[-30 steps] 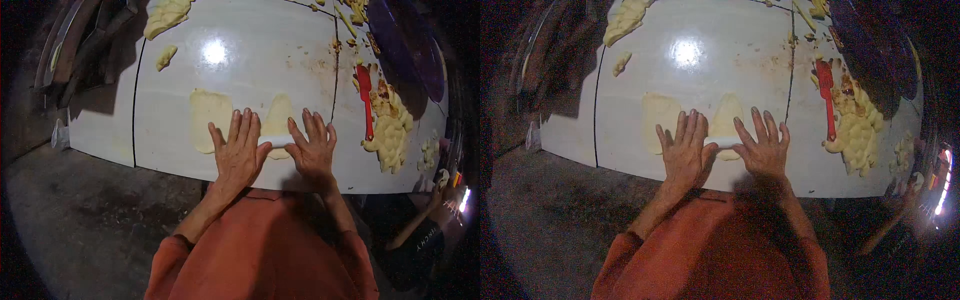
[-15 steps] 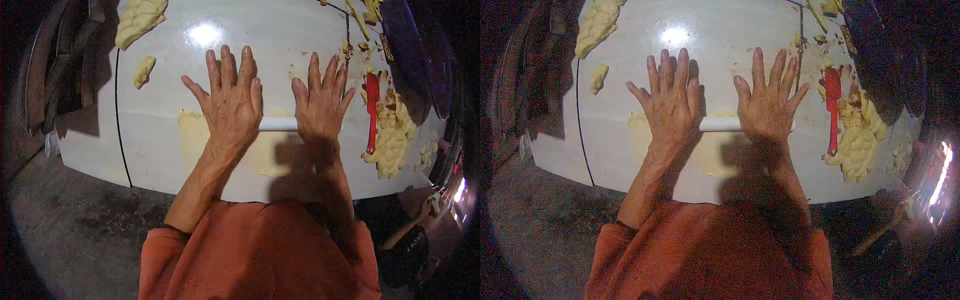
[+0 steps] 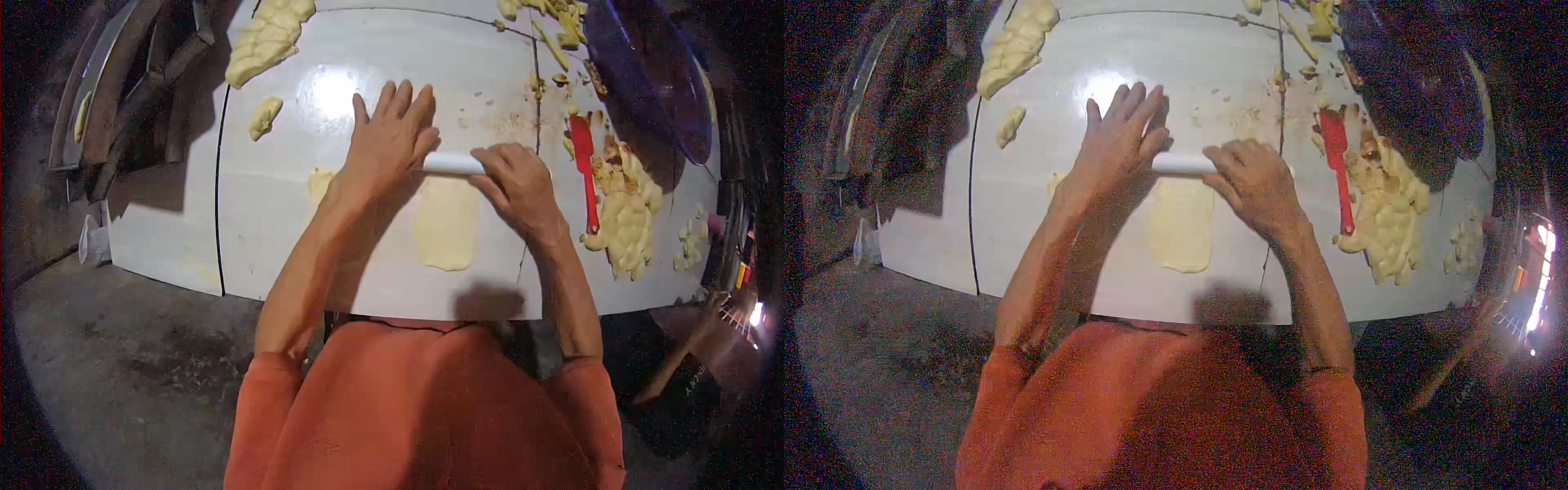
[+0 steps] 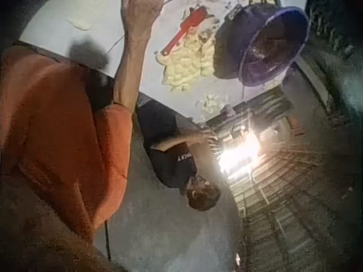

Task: The person flattens dough portions with a rolling pin, spreads chocolate filling using a spatula, adds banana slices, rolls the dough over the filling by hand, and places the finished rolls onto a baking tray.

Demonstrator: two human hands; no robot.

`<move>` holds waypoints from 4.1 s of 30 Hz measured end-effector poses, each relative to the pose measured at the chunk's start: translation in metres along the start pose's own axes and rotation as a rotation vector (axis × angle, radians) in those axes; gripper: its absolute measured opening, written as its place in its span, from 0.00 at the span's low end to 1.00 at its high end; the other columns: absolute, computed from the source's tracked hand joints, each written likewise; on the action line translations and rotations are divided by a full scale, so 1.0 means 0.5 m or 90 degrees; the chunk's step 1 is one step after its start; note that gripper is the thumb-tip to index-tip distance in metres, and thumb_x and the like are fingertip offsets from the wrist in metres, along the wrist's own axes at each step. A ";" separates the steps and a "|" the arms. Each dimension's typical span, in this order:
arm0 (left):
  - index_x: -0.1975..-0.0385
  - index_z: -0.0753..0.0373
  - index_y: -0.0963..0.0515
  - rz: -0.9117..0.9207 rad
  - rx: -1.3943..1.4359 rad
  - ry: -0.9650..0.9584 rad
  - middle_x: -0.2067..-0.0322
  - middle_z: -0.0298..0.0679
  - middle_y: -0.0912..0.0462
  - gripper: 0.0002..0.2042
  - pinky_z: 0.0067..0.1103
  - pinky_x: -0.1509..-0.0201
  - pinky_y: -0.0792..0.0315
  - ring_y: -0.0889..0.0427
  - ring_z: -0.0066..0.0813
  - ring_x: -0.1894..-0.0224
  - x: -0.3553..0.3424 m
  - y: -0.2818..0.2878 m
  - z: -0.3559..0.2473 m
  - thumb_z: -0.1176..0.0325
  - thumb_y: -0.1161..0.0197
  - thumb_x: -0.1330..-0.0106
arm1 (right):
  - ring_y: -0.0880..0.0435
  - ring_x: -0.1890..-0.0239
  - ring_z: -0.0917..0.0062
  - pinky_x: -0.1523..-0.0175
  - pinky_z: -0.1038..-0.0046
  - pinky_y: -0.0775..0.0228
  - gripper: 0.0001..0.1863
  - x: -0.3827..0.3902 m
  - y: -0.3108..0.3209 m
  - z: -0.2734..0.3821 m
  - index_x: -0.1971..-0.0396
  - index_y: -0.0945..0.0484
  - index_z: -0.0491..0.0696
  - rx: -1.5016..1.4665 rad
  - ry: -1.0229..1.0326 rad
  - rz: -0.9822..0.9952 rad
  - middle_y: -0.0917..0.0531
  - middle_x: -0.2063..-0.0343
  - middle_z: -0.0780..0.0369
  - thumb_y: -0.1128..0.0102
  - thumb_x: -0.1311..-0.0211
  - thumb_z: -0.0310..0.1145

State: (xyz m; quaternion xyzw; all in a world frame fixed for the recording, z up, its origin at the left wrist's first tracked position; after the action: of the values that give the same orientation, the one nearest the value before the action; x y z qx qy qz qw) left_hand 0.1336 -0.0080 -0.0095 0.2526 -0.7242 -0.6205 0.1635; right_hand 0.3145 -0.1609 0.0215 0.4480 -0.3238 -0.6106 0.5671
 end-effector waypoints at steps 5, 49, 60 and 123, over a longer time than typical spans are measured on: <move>0.22 0.53 0.46 -0.021 0.123 -0.006 0.23 0.55 0.48 0.36 0.62 0.24 0.59 0.51 0.57 0.21 0.112 0.060 -0.046 0.47 0.45 0.26 | 0.20 0.48 0.59 0.44 0.57 0.29 0.27 0.074 0.039 0.070 0.44 0.21 0.50 -0.087 -0.021 0.066 0.20 0.50 0.55 0.34 0.38 0.49; 0.25 0.65 0.43 0.010 0.047 0.083 0.25 0.49 0.39 0.33 0.59 0.23 0.60 0.45 0.45 0.21 0.271 0.057 0.078 0.52 0.50 0.23 | 0.42 0.22 0.63 0.21 0.43 0.63 0.42 -0.037 -0.122 0.239 0.26 0.38 0.46 -0.046 0.006 0.061 0.35 0.26 0.55 0.50 0.29 0.61; 0.22 0.60 0.48 0.128 0.063 0.097 0.22 0.48 0.49 0.42 0.63 0.23 0.70 0.51 0.47 0.20 0.333 0.061 0.113 0.37 0.52 0.27 | 0.39 0.23 0.68 0.24 0.31 0.65 0.43 -0.085 -0.185 0.258 0.28 0.34 0.52 0.071 0.019 0.114 0.34 0.26 0.62 0.55 0.32 0.69; 0.32 0.53 0.27 -0.026 0.159 0.183 0.24 0.53 0.45 0.28 0.69 0.28 0.69 0.51 0.60 0.21 0.312 0.042 0.020 0.54 0.33 0.31 | 0.14 0.67 0.44 0.63 0.46 0.23 0.13 -0.015 0.035 -0.197 0.50 0.26 0.45 0.116 -0.604 -0.203 0.14 0.73 0.46 0.51 0.25 0.37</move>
State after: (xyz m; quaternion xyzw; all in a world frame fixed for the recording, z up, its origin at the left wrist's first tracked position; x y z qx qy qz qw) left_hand -0.0032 -0.0862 -0.0025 0.3718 -0.7595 -0.4863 0.2202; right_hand 0.4113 -0.1448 0.0006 0.2127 -0.5254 -0.7951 0.2157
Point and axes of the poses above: each hand's wrist, its own x-axis away from the middle knuckle, its own y-axis out of the back of the hand, z = x × y, the point moved 1 cm from there along -x, towards the middle knuckle
